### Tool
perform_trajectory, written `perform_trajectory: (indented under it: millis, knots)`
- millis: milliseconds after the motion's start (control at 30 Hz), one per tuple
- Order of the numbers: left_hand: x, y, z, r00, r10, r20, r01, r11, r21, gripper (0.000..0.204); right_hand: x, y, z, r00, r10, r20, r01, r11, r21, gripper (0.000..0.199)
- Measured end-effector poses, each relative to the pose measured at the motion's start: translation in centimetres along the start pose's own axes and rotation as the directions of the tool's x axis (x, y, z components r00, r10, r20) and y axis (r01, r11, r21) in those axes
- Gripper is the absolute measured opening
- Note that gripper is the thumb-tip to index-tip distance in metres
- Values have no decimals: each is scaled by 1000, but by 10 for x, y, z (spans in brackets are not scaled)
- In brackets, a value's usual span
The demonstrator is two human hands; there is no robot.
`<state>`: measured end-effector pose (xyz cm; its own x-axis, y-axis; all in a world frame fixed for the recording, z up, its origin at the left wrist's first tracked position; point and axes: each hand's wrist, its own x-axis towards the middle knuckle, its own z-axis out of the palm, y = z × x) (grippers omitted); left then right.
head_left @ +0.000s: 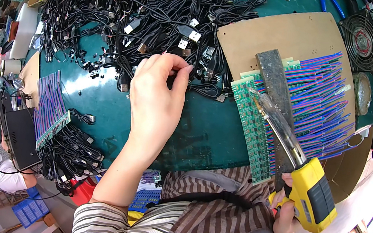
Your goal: The person solders multiple wires onto a circuit board using a handheld soldering iron.
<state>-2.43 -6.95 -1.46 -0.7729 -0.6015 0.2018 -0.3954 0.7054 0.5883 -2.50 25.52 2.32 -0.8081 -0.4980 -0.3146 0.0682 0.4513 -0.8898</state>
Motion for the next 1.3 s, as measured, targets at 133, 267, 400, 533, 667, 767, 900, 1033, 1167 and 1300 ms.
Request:
perform_trajectory:
  millis: [133, 267, 400, 533, 667, 767, 900, 1033, 1167, 1300]
  knots:
    - [0, -1, -1, 998, 54, 29, -55, 998, 20, 8, 4, -3, 2, 998, -56, -40, 56, 998, -17, 60]
    - [4, -3, -4, 991, 97, 90, -106, 990, 95, 9, 0, 2, 0, 998, -42, -41, 39, 996, -76, 59]
    - [1, -10, -3, 974, 218, 61, -226, 956, 187, 9, 1, 4, -2, 999, -44, -19, 41, 990, -135, 59]
    - [-7, -8, -6, 989, 148, 21, -150, 975, 167, 6, 4, -6, 2, 999, 14, -35, -15, 999, -45, 60]
    - [-19, -15, -8, 989, 145, 35, -149, 956, 253, 6, 2, -4, 2, 998, 56, -5, -56, 997, 55, 61]
    - [-25, -17, -13, 985, 174, 2, -171, 965, 197, 6, 2, -3, 4, 998, 65, 4, -65, 990, 122, 60]
    - [-28, -7, -20, 991, 129, -31, -124, 983, 136, 7, 8, -10, 8, 997, 26, -76, -20, 997, 80, 58]
    - [-34, 12, -14, 963, -225, 151, 268, 870, -415, 10, 8, -7, 12, 995, 9, -94, 8, 984, 178, 56]
    - [-38, 43, 5, 933, -263, 246, 360, 682, -636, 10, 10, -7, 10, 994, -38, -99, 55, 983, 178, 56]
    - [-46, 40, 29, 963, 210, -169, -251, 927, -280, 19, 11, -9, 14, 994, -15, -112, 43, 967, 250, 54]
